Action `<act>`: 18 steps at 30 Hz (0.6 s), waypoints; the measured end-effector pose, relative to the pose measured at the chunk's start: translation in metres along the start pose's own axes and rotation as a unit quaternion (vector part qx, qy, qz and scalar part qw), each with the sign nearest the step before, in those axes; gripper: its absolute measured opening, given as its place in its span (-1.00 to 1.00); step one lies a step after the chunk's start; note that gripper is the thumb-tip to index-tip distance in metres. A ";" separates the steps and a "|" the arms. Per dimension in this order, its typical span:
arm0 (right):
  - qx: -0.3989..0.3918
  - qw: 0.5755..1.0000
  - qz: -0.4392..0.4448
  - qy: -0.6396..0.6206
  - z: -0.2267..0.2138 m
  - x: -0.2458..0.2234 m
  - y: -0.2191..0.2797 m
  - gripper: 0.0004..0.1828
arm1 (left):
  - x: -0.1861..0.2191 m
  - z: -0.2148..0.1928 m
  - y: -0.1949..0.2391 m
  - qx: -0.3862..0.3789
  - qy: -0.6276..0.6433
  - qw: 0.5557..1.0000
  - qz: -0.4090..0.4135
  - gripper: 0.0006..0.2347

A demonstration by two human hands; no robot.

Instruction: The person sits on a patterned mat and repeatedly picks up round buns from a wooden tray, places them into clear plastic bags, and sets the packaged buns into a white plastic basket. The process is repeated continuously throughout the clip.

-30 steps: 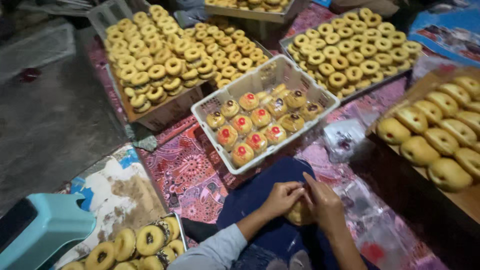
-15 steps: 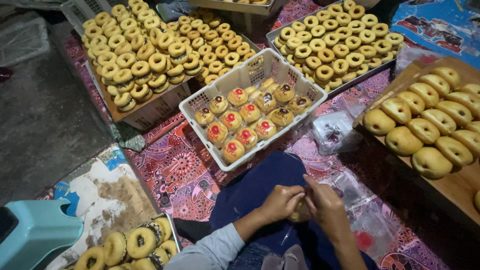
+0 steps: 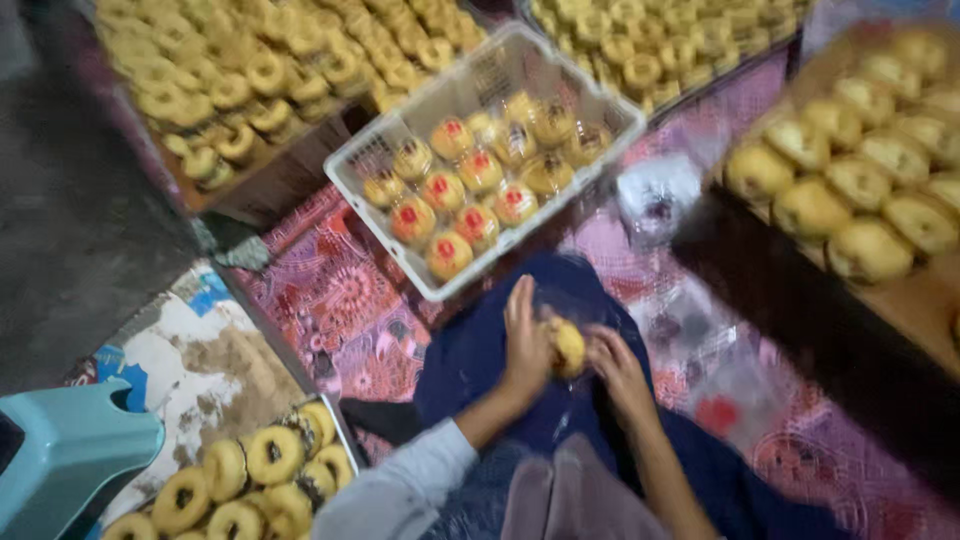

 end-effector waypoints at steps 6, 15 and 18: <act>0.040 0.998 -0.038 -0.009 0.001 -0.017 0.014 -0.52 | -0.122 0.021 0.053 -0.135 0.279 0.809 -0.500 -0.51; 0.140 0.961 -0.211 0.112 0.015 -0.129 0.011 -0.77 | -0.074 0.027 0.012 -0.107 0.263 0.884 -0.372 -0.86; 0.229 0.909 -0.300 0.177 0.008 -0.156 0.010 -0.76 | -0.050 0.013 -0.011 -0.042 0.344 0.890 -0.295 -0.85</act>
Point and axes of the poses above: each hand's wrist, its own y-axis away from the middle knuckle, its own z-axis out of the palm, x = y × z, the point moved 5 cm from there along -y, towards the middle knuckle, and after that the axes turned 11 degrees about x, right-handed, at the moved point
